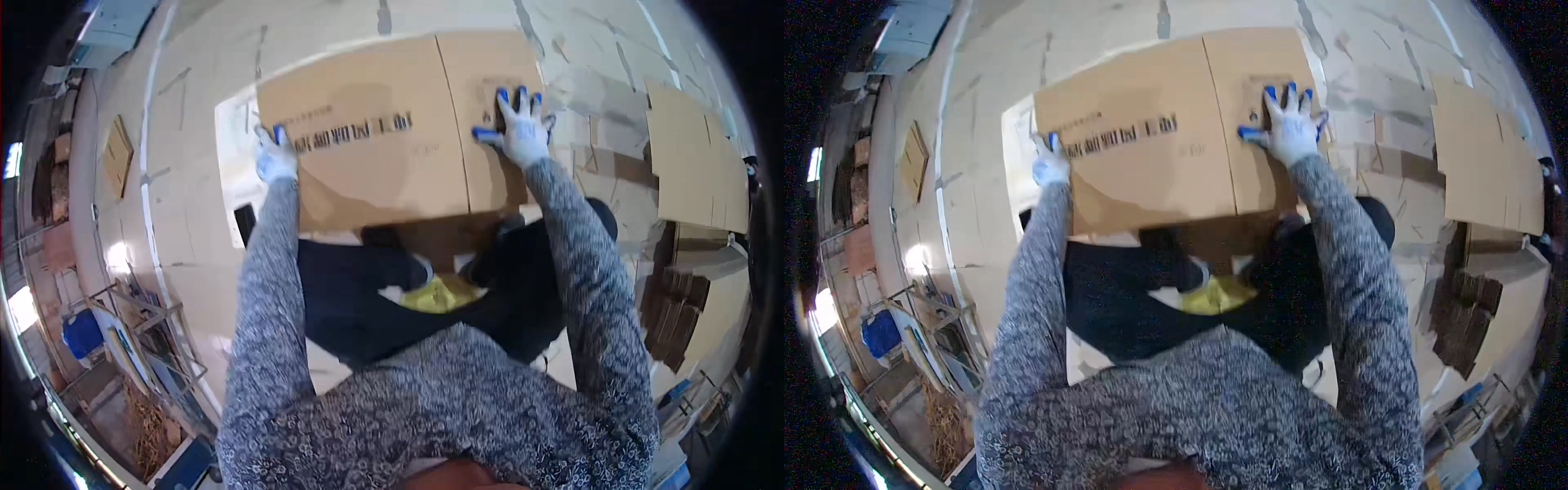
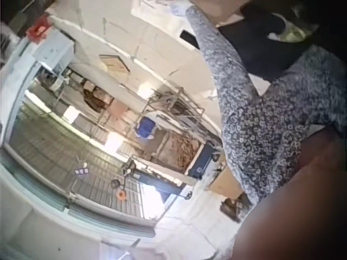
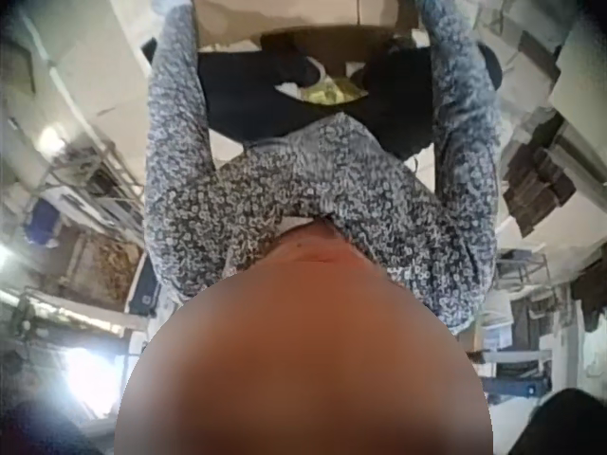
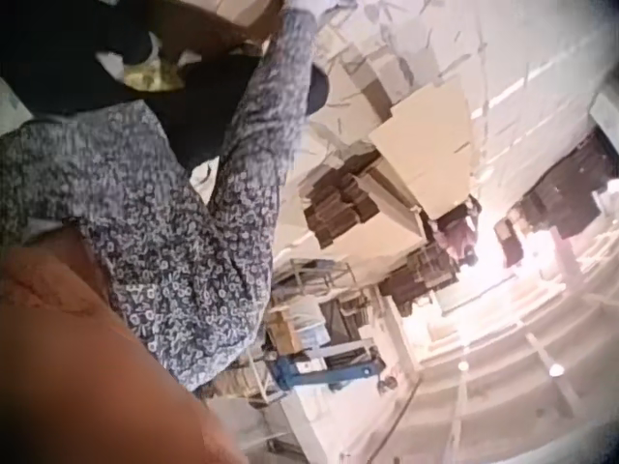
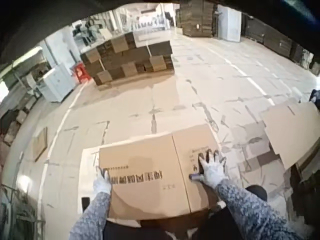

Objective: Assembling and folding cardboard boxes on the floor of a factory or warehouse.

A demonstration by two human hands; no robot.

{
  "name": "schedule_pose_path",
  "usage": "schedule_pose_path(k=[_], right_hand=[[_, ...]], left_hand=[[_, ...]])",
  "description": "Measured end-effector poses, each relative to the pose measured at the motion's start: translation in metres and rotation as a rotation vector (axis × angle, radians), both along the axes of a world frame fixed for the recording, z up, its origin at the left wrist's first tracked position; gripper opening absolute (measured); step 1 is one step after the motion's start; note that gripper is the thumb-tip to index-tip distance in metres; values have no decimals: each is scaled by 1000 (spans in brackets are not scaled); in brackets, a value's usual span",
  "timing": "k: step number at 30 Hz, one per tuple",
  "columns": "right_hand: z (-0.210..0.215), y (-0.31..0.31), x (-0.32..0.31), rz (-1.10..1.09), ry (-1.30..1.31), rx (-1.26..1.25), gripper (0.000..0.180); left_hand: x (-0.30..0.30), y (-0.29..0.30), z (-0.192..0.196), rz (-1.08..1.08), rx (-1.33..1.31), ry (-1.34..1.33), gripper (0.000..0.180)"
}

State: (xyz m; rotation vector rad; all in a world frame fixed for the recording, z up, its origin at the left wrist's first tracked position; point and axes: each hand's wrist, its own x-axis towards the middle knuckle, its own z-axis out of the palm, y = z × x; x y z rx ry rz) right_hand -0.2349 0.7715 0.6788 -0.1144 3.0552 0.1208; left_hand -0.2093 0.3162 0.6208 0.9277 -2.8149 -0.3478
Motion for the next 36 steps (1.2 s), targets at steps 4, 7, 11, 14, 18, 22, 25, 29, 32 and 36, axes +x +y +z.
schedule_pose_path(k=[4,7,11,14,18,22,25,29,32,36], right_hand=[[-17,10,8,8,14,19,98],[-27,1,-4,40,49,1,98],[-41,9,4,74,91,-7,97],[-45,13,1,93,142,-17,97],[-40,13,10,109,144,-42,97],[-8,2,55,201,-30,-45,107],[7,-13,91,268,-221,-11,122],[6,-18,94,193,-350,0,119],[13,-20,90,168,-361,-27,121],[19,-18,90,159,-423,-20,123]], left_hand=[[-4,28,19,-104,-532,70,64],[-14,74,26,-831,-297,468,57],[-22,218,45,-1056,-168,317,68],[-31,253,49,-1062,-199,202,74],[-35,259,47,-1072,-248,-7,69],[-42,256,35,-1124,-187,54,68],[-47,249,16,-1139,-309,168,63],[-27,257,13,-1121,-263,100,66],[-9,261,18,-1149,-228,60,67],[53,260,16,-1252,-211,-1,69]])
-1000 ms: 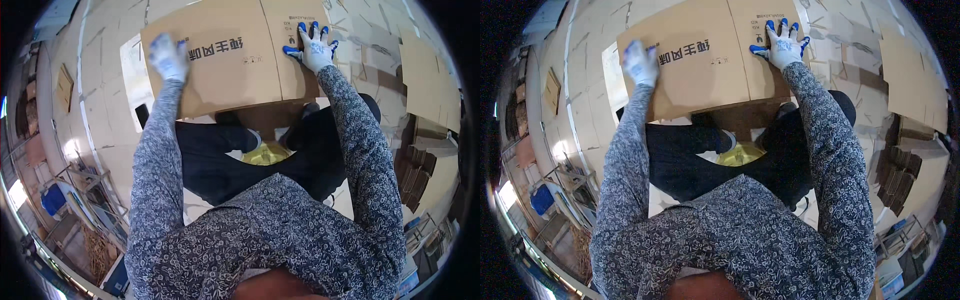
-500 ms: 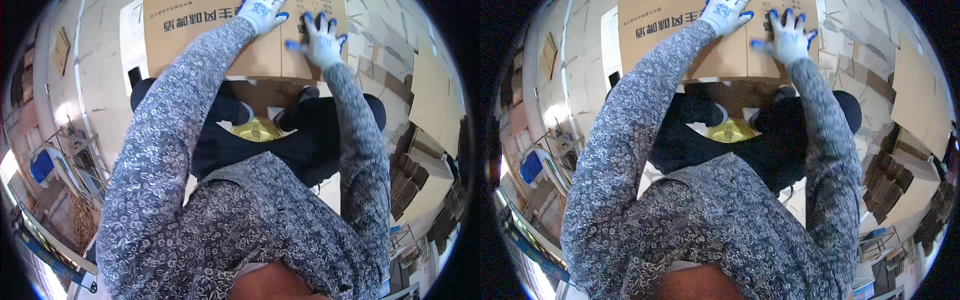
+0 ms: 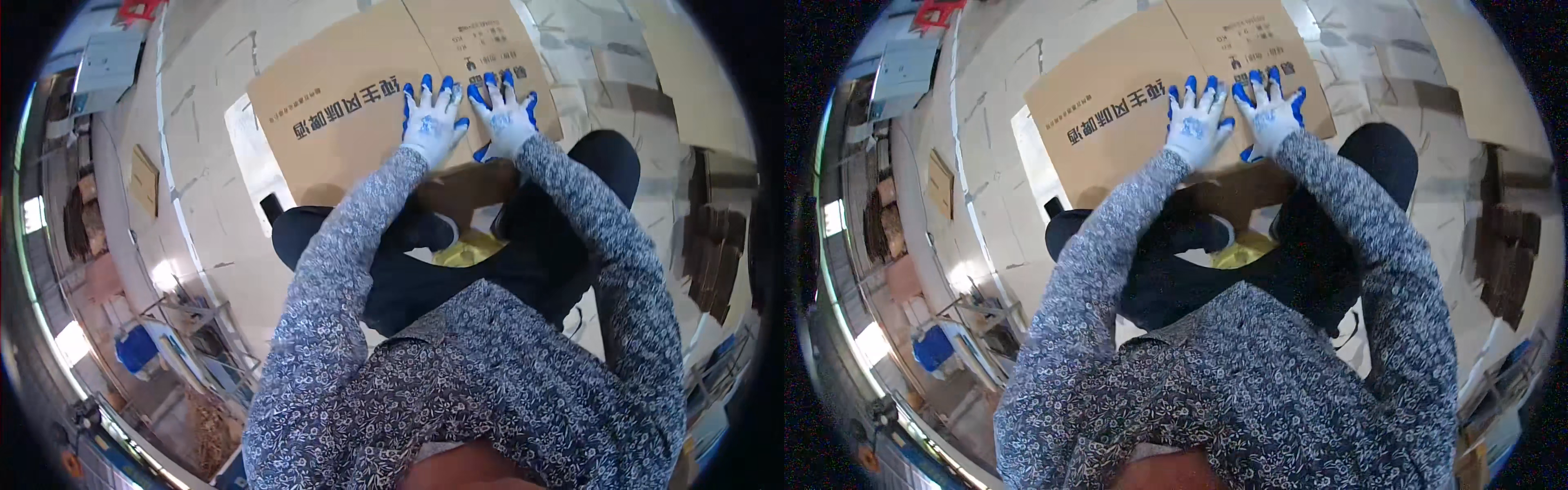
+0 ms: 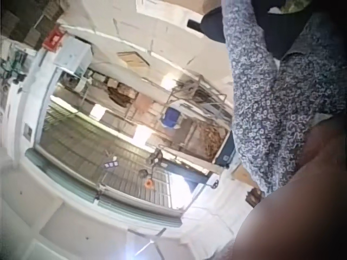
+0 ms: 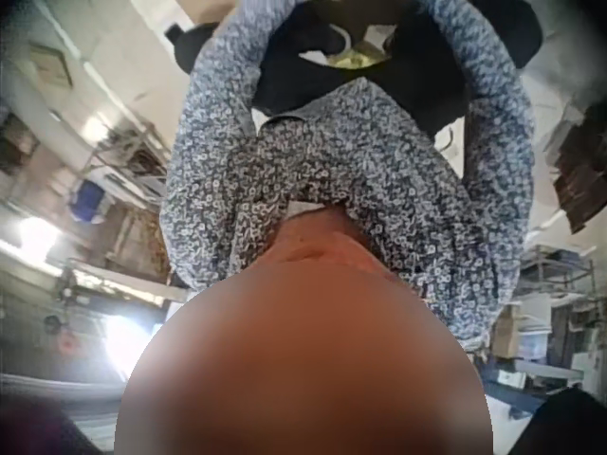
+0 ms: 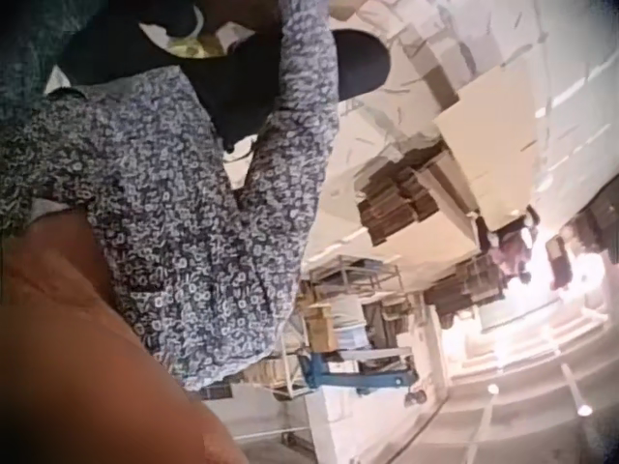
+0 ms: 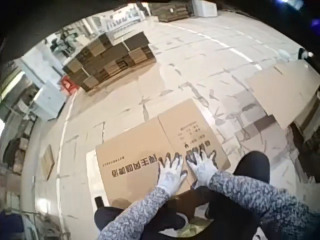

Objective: Assembling and folding cardboard boxes on the floor of a factory or warehouse.

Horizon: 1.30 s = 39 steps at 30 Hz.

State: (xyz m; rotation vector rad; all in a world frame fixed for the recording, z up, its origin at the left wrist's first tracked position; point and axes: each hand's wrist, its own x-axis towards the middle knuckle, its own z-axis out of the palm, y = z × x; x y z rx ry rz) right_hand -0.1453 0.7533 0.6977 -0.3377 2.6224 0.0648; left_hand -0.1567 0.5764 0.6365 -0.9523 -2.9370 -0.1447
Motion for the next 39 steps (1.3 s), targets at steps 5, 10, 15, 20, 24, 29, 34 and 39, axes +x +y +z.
schedule_pose_path(k=[5,10,15,20,24,29,34,39], right_hand=[[-9,-5,-4,2,38,54,126],[4,-3,-1,-10,2,13,126],[7,0,3,-5,-16,19,125],[-15,0,-1,-2,60,1,124],[-13,-7,3,22,48,-6,122],[-24,6,4,-6,46,31,114],[-34,4,3,6,158,35,117],[-2,19,2,48,77,-195,116]], left_hand=[[53,0,3,-57,-48,-53,70],[26,-2,24,-19,-116,-221,82],[-62,6,58,97,-109,-5,111],[-95,3,45,88,-259,-93,123],[-98,-9,38,78,-228,-72,121],[-72,29,92,124,-355,-142,71],[-78,11,38,68,-275,-118,114],[-59,18,36,27,-73,-145,98]])
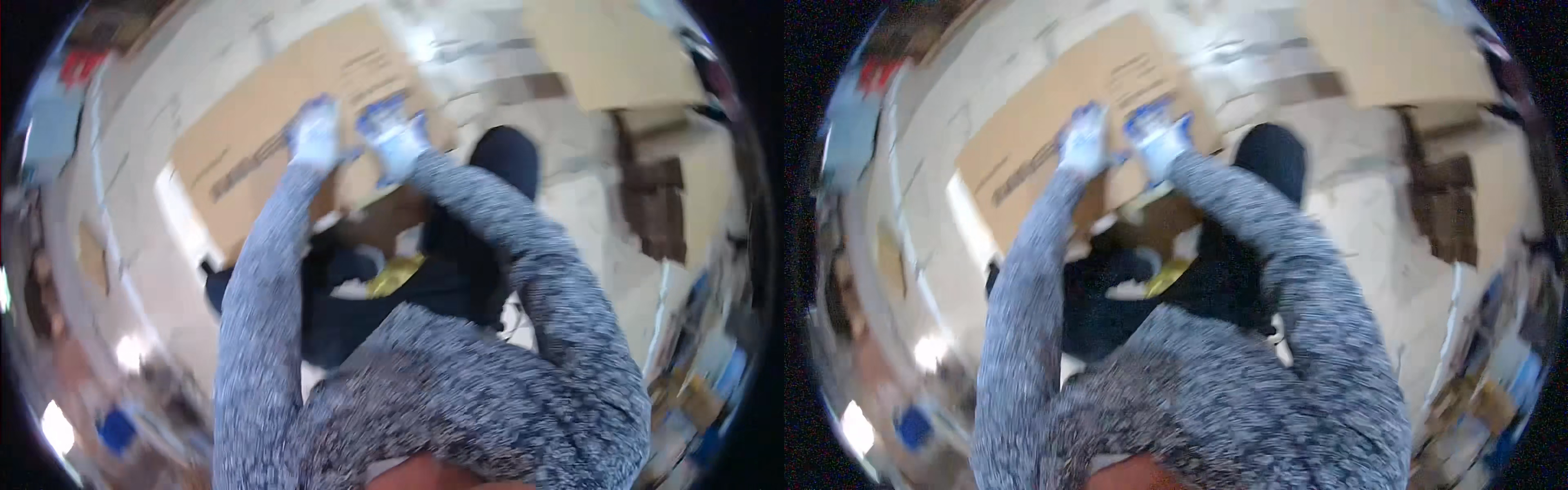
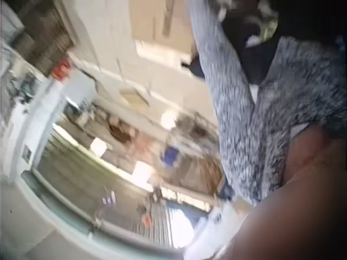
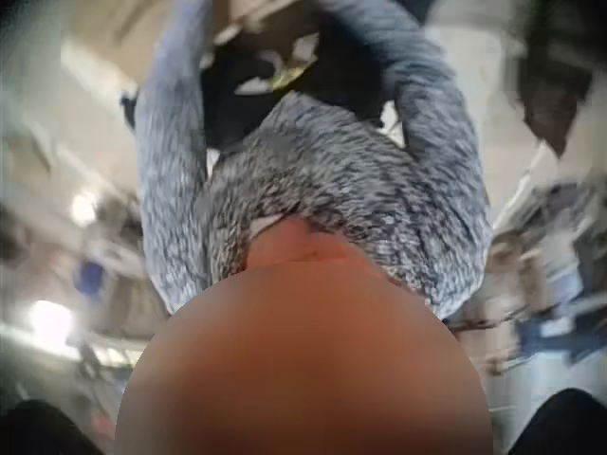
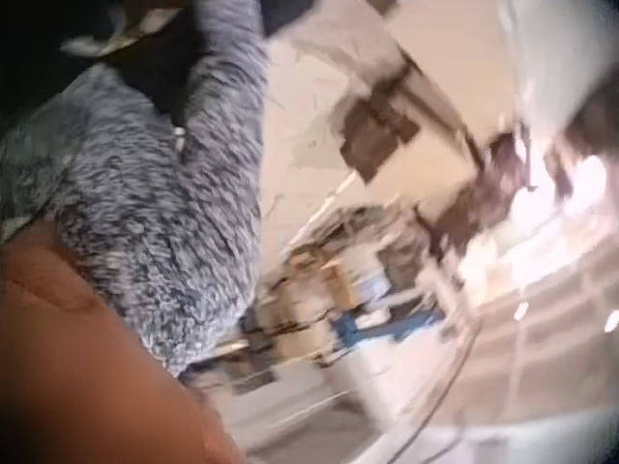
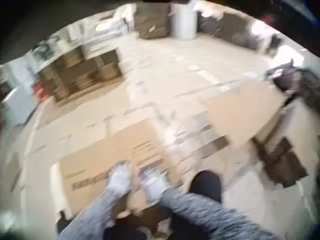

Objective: Assembling and folding cardboard boxes on the floor of a factory or warehouse.

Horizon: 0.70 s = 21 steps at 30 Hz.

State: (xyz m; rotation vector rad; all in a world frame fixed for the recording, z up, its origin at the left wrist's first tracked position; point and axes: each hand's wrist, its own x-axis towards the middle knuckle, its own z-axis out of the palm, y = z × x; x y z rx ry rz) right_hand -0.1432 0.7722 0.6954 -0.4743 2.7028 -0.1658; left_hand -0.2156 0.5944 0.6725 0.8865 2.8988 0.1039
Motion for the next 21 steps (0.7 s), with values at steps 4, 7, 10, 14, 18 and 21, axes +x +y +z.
schedule_pose_path(k=[4,7,10,14,18,21], right_hand=[[20,71,-14,-147,139,-178,96],[36,152,-25,-350,351,-340,86],[35,289,-6,-626,682,10,99],[27,331,27,-1019,285,334,111],[-30,357,42,-845,370,589,72],[-10,339,42,-738,376,474,54]], left_hand=[[12,7,24,236,-290,-135,114],[24,8,38,306,-300,-208,117],[25,10,37,301,-245,-247,118],[20,-3,37,306,-237,-259,118],[19,7,36,280,-238,-255,120],[21,6,42,273,-255,-249,120]])
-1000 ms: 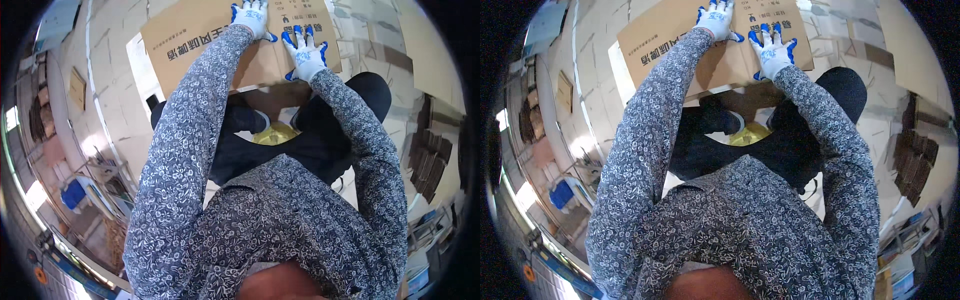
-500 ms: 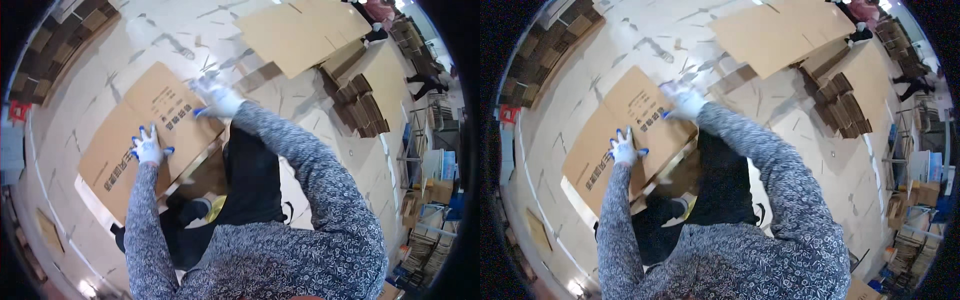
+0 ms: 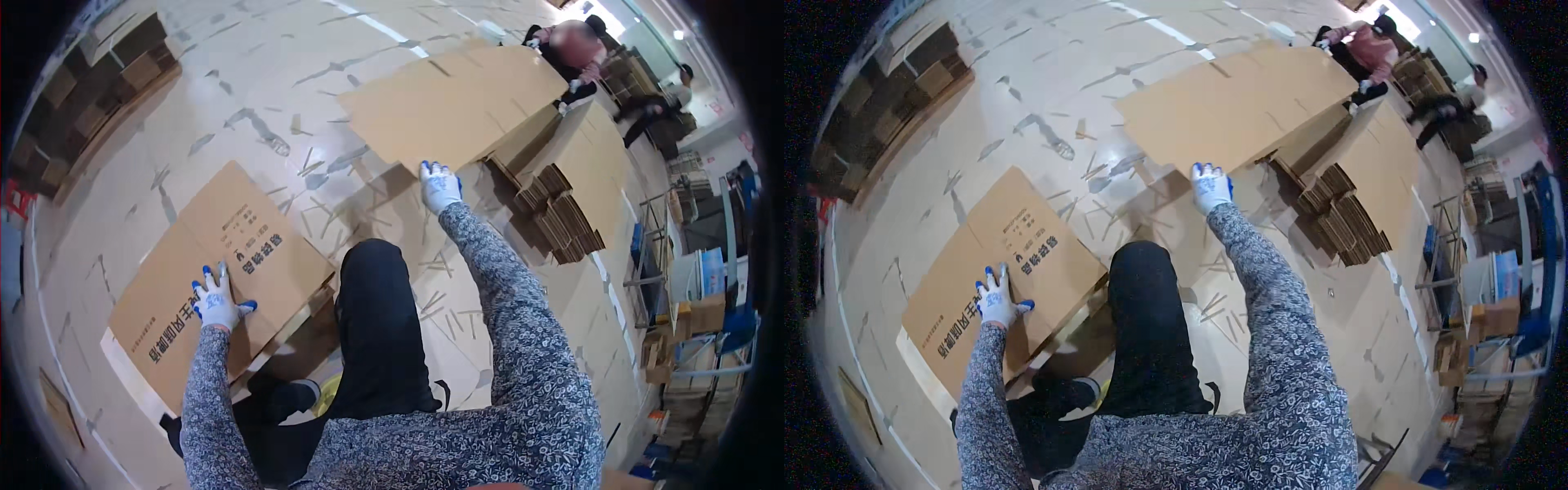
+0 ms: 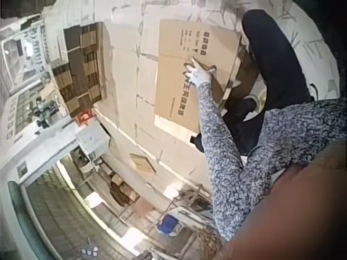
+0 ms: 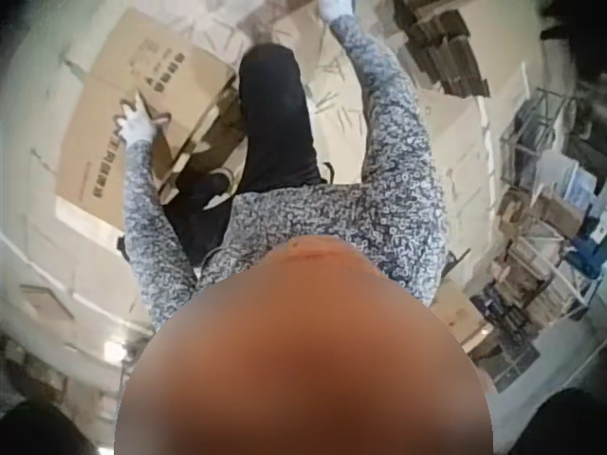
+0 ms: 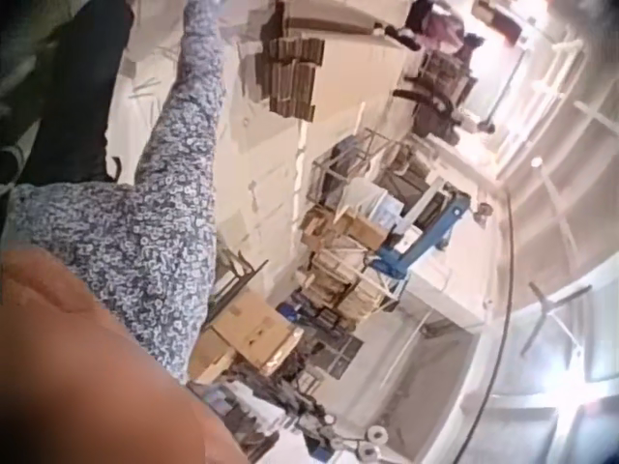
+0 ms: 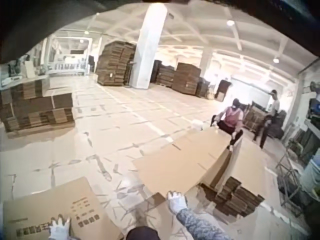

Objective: Assembling and folding cardboard boxes on the floor of a factory or warehouse.

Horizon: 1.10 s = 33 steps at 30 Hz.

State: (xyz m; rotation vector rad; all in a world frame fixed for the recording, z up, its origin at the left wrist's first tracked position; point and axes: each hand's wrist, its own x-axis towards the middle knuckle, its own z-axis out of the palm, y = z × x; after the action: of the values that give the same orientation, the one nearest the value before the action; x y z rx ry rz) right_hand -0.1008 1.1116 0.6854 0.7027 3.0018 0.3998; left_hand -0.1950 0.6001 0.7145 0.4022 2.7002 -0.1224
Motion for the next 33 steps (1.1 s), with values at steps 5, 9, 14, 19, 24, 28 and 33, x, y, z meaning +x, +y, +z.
schedule_pose_path(k=[5,9,14,19,24,28,33], right_hand=[[147,-81,32,278,409,-181,48],[238,-88,64,306,901,-150,57],[232,14,80,-193,1225,-605,63],[51,158,76,-308,1059,-429,66],[-43,146,45,-1044,545,-1176,49],[-45,120,42,-1098,935,-1396,39],[-5,156,59,-872,1321,-1778,44]], left_hand=[[1,9,4,11,6,-37,121],[2,-4,-3,27,-6,-20,121],[0,5,2,-3,-31,-47,119],[-3,1,7,37,-68,-67,118],[-2,-11,4,50,-84,-58,117],[-2,-1,2,33,-44,-71,118],[-3,5,-3,16,37,-57,119]])
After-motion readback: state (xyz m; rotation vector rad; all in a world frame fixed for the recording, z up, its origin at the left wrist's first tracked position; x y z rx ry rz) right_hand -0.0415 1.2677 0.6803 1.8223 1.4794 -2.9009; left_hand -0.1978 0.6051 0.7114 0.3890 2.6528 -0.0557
